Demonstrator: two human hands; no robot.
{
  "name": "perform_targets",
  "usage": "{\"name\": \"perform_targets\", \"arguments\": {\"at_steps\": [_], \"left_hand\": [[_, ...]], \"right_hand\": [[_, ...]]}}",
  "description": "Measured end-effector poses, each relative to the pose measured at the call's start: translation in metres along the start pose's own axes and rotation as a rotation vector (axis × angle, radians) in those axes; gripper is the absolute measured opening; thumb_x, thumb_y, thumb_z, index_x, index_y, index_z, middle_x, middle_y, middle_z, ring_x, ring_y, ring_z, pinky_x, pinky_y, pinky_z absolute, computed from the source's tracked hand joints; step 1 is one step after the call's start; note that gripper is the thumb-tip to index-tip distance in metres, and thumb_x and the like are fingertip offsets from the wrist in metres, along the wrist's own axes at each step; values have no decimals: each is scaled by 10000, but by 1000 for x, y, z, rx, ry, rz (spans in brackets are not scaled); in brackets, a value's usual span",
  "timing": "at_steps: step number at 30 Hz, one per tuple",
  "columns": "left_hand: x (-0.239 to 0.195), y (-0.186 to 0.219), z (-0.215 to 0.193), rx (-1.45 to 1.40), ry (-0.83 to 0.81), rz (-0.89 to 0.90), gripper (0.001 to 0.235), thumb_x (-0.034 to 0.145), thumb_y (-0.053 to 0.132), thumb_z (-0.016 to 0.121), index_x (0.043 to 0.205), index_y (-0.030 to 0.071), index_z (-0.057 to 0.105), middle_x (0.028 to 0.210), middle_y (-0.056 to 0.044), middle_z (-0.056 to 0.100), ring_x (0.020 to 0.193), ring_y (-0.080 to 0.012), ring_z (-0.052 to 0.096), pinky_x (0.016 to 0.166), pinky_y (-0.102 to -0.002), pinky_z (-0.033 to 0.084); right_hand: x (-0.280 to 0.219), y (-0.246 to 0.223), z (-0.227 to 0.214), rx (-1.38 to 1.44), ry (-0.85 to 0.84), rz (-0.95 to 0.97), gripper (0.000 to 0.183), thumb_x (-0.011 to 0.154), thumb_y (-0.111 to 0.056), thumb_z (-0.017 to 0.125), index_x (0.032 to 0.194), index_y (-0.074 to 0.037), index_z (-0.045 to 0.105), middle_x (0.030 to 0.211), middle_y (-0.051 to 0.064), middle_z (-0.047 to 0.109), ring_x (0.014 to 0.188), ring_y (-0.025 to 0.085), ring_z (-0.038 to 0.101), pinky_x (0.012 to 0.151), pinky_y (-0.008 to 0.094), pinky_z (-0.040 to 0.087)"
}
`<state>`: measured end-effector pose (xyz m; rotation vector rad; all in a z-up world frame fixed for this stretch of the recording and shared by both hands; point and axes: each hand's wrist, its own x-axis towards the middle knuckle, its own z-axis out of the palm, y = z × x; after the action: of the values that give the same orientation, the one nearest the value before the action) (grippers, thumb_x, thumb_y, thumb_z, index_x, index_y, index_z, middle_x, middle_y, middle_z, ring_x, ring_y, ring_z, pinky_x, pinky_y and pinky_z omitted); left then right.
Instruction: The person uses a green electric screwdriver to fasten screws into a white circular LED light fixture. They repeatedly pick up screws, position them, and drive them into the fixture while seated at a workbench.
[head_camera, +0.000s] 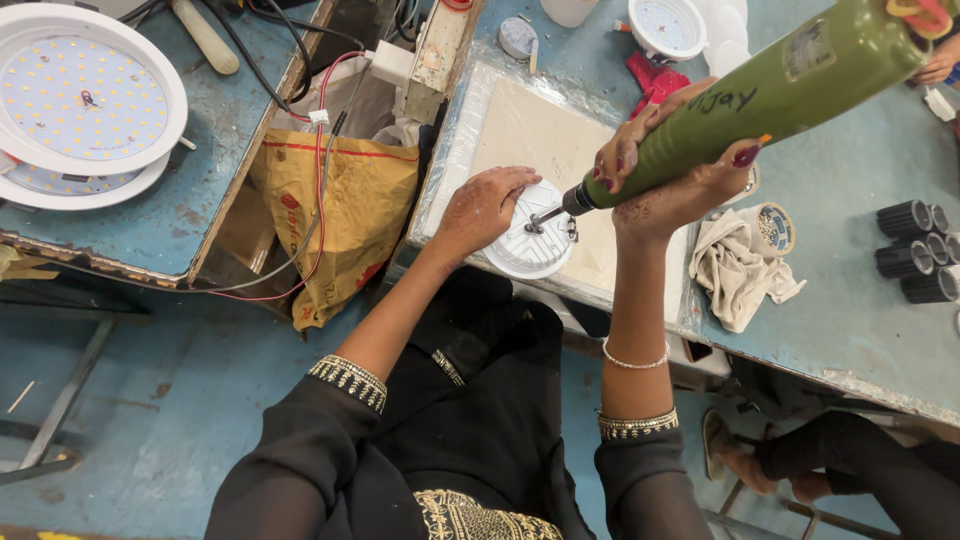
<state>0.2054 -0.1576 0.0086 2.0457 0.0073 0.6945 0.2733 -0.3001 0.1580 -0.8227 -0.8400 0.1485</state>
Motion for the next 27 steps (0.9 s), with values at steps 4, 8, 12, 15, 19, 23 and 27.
{"name": "perform_targets", "arguments": {"at_steps": [4,8,12,15,19,23,27], "left_hand": [[-1,-1,1,4,-1,1,298,972,79,545,1203,103,732,1282,-82,713,1193,-300,654,1110,-404,449],[-1,0,0,-5,10,24,299,963,67,547,1199,91,730,1284,-95,709,1199,-301,651,1113,-407,448],[-2,0,-2,-69,-15,-16,282,959,63,561,1190,79,721,1312,-109,693,1228,-299,637,1082,-396,469],[-5,1,-6,-164,-21,-5,284,925,35,591,1179,53,716,1332,-136,682,1298,-312,607,1100,-394,461],[-14,6,-14,-226,-50,90,284,859,12,667,1140,32,710,1427,-166,625,1397,-342,536,1147,-390,440],[-22,8,-18,-190,-99,184,318,844,63,755,1155,37,694,1435,-148,604,1420,-337,501,1220,-429,343],[-20,9,-15,-128,-95,186,298,821,119,803,1082,39,685,1439,-152,592,1425,-334,478,1223,-433,331]], "right_hand": [[-2,-1,2,16,-5,17,762,953,-735,486,1059,19,467,788,140,507,486,228,493,402,335,400],[1,-5,5,22,-1,9,743,952,-716,495,1036,21,460,799,140,505,483,231,495,401,340,406],[2,-6,7,-5,-13,2,744,959,-718,495,1043,20,458,791,135,497,486,228,493,402,336,408],[3,-5,6,-23,-12,5,738,967,-720,490,1049,13,455,780,127,488,481,226,493,400,339,413],[2,-3,2,-35,-24,8,736,978,-724,485,1054,7,458,759,122,484,487,216,489,407,331,412],[3,1,-2,-2,-42,19,747,978,-739,473,1051,5,461,750,116,489,492,212,486,404,326,408],[6,-2,-1,20,-4,27,737,949,-721,470,1071,6,460,790,124,507,498,216,496,401,330,414]]}}
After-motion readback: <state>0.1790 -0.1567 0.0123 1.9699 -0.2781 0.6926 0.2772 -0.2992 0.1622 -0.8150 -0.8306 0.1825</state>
